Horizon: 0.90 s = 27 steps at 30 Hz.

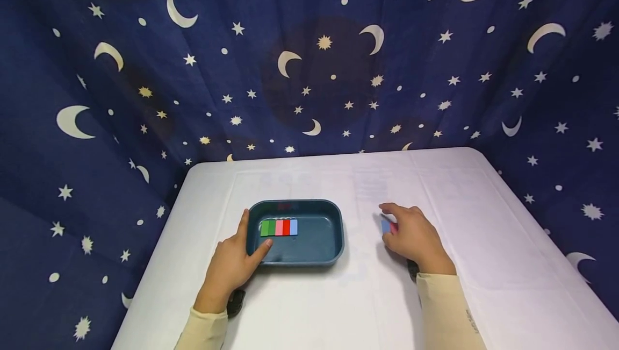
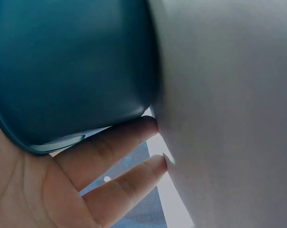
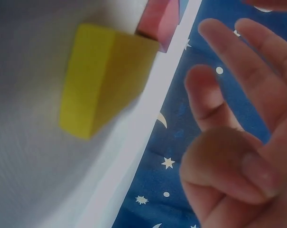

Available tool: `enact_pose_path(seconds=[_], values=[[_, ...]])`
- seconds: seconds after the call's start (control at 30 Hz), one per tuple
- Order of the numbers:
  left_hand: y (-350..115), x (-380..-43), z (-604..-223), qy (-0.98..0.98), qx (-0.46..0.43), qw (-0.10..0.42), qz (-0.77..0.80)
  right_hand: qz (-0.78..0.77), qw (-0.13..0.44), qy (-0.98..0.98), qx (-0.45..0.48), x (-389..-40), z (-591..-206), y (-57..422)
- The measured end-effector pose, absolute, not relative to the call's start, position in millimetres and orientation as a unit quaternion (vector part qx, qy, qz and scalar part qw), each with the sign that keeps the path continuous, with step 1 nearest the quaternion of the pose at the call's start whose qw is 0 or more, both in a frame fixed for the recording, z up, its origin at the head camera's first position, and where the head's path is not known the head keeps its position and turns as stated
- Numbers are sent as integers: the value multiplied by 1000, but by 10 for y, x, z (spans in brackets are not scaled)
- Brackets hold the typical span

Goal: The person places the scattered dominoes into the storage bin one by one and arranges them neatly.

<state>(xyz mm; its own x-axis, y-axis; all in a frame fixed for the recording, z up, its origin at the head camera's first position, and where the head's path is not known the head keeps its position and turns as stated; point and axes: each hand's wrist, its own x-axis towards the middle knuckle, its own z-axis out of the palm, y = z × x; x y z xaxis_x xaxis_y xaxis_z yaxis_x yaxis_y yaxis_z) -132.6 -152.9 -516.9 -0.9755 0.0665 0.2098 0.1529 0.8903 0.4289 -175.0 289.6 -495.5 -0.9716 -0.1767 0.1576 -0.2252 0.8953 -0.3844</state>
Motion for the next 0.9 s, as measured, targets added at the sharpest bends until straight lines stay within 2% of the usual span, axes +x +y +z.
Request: enact_pose_path(seconds=[0.43, 0.9], values=[[-1528, -1324, -5173, -967, -58, 92, -228, 184, 16, -978, 93, -1754, -5005, 2884], [-1522, -1330, -5165, -967, -55, 91, -230, 186, 23, -978, 93, -1763, -5009, 2895]])
